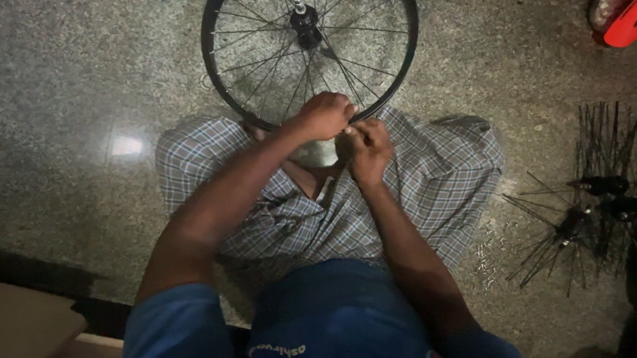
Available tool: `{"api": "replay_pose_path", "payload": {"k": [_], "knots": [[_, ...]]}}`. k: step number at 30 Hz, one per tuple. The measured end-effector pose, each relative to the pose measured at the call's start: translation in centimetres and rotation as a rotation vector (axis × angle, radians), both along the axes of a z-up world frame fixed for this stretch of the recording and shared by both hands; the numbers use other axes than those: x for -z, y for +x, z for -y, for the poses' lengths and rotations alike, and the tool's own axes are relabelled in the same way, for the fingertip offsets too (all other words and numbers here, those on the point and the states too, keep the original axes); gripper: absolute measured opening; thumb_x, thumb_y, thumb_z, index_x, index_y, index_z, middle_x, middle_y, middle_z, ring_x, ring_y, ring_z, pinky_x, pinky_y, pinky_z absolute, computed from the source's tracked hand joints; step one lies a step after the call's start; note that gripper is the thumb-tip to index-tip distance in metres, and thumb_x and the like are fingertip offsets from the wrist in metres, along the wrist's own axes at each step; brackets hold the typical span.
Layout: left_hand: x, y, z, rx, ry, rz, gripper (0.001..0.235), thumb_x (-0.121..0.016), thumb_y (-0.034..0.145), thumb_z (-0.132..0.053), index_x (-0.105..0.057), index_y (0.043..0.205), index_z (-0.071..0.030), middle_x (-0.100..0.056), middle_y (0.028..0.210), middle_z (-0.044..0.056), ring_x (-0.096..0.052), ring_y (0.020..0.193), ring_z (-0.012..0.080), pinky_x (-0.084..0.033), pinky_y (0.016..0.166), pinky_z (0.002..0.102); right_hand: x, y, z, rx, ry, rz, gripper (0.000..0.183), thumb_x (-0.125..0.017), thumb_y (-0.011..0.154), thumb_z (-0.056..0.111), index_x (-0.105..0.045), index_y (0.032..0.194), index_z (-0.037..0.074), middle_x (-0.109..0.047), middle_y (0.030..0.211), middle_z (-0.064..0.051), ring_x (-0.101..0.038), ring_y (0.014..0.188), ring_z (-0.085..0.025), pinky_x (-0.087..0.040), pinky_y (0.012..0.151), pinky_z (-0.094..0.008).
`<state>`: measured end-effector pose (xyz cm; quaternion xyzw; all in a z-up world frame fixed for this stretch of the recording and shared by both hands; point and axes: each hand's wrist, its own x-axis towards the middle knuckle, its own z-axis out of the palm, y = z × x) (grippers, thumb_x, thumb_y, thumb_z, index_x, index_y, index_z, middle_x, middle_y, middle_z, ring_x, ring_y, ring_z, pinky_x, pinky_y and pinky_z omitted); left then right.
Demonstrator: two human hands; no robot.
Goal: The person sits on the floor and installs spokes into a bicycle wheel rim and hub. They insert the spoke ends into the hub flange and thread the nipples onto the spoke ends at the rim. The person works methodically around the wheel, handling individual spokes and nipples by hand.
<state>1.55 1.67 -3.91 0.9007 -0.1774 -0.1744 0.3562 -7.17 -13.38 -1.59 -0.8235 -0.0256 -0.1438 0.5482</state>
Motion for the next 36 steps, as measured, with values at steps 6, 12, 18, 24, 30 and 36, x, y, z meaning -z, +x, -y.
{"api": "replay_pose_path", "payload": {"k": [6,12,18,24,30,36], "knots": [[-1.2,1.6,-2.0,0.063,-0.404,-0.474,0.024,-0.06,0.094,-0.022,-0.07,0.094,0.0,-0.074,0.094,0.02,-0.069,0.091,0.0366,-0.053,0.08,0.046,-0.6,0.0,-1.0,0.022,0.074,0.1,0.013,-0.075,0.088,0.001,-0.067,0.097,0.002,-0.06,0.093,-0.008,-0.053,0.074,-0.015,-0.046,0.065,-0.029],[-0.4,2.2,-1.0,0.106,-0.202,-0.271,0.025,-0.058,0.093,-0.02,-0.071,0.094,0.001,-0.071,0.092,0.021,-0.069,0.088,0.0343,-0.051,0.079,0.045,0.5,0.2,-1.3,0.123,-0.093,0.067,0.011,-0.074,0.09,0.0,-0.066,0.096,0.003,-0.054,0.084,-0.007,-0.052,0.069,-0.017,-0.043,0.062,-0.032],[0.4,1.8,0.7,0.043,-0.164,-0.08,0.029,-0.062,0.097,-0.026,-0.073,0.095,0.001,-0.07,0.095,0.024,-0.067,0.09,0.0392,-0.051,0.08,0.047,0.8,0.2,-0.5,0.116,-0.196,0.042,0.01,-0.075,0.091,0.005,-0.065,0.094,0.005,-0.052,0.08,-0.008,-0.052,0.069,-0.022,-0.043,0.063,-0.037],[-0.6,2.4,-0.8,0.025,-0.449,-0.605,0.021,-0.063,0.09,-0.021,-0.072,0.098,-0.003,-0.074,0.093,0.017,-0.072,0.084,0.0292,-0.052,0.074,0.043,0.8,0.2,-0.8,0.136,-0.14,0.079,0.011,-0.074,0.09,0.005,-0.063,0.093,0.004,-0.053,0.079,-0.009,-0.053,0.07,-0.024,-0.045,0.065,-0.038],[1.4,2.5,0.2,0.083,-0.145,-0.111,0.027,-0.058,0.099,-0.024,-0.074,0.094,-0.002,-0.071,0.099,0.024,-0.068,0.095,0.0418,-0.052,0.084,0.049,1.7,0.6,0.5,0.037,-0.237,0.17,0.007,-0.071,0.097,0.008,-0.065,0.1,0.005,-0.064,0.092,-0.011,-0.062,0.08,-0.025,-0.05,0.072,-0.036],[1.2,-0.2,-2.3,-0.144,0.036,-0.167,0.027,-0.067,0.09,-0.027,-0.07,0.094,-0.001,-0.069,0.097,0.026,-0.067,0.095,0.0454,-0.053,0.084,0.052,3.6,2.6,2.9,0.037,0.741,-0.173,0.01,-0.066,0.101,0.014,-0.065,0.105,0.005,-0.06,0.088,0.001,-0.05,0.074,-0.008,-0.042,0.067,-0.025]]}}
